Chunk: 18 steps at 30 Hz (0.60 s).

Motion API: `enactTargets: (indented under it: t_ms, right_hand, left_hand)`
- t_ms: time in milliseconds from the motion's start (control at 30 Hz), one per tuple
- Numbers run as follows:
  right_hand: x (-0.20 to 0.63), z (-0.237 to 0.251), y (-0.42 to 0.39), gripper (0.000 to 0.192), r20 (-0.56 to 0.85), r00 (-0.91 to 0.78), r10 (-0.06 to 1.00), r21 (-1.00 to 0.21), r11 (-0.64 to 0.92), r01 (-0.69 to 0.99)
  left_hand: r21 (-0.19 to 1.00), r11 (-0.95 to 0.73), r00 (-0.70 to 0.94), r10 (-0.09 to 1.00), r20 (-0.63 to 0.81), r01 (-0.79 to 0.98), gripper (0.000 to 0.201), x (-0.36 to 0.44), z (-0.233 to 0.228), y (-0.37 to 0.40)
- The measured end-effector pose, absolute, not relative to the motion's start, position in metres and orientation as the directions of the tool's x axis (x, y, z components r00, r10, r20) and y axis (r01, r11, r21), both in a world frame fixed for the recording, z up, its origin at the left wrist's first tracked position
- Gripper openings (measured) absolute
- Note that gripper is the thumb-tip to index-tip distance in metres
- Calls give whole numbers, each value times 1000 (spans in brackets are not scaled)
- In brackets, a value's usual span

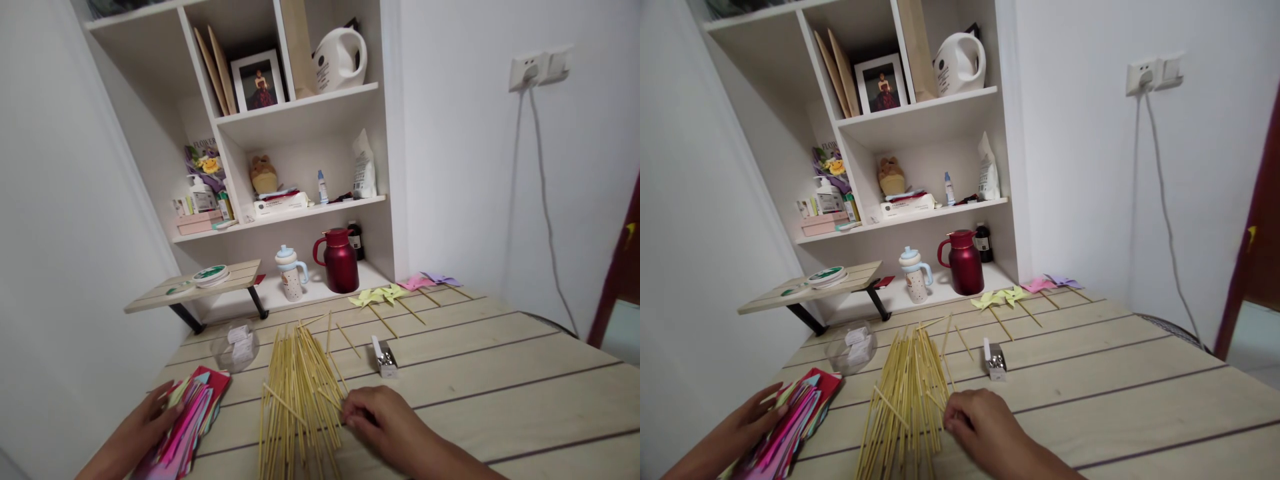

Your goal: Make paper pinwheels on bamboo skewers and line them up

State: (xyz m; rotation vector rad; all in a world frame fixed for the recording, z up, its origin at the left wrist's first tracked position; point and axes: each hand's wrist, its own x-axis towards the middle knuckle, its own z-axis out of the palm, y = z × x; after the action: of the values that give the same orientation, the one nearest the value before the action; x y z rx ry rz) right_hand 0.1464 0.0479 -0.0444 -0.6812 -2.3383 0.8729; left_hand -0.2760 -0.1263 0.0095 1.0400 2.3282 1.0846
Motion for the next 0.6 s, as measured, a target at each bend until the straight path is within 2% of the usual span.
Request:
enactTargets:
  t_ms: [133, 300, 367, 600]
  right_hand:
    - [146, -45, 50, 24, 281, -727, 627, -718, 640, 274]
    - [145, -46, 50, 25, 287, -722, 630, -718, 641, 273]
    - [145, -46, 50, 25, 287, -721, 631, -722, 637, 270]
    - [145, -47, 51, 24, 296, -713, 635, -724, 637, 267]
  left_hand:
    - [760, 456, -692, 722, -10, 464, 91, -266, 22, -127]
    - [705, 459, -705, 704, 84, 541, 47, -260, 33, -126]
    - [664, 480, -710, 695, 110, 573, 35, -261, 36, -125]
    - [468, 640, -782, 584, 218, 609, 31, -263, 48, -134]
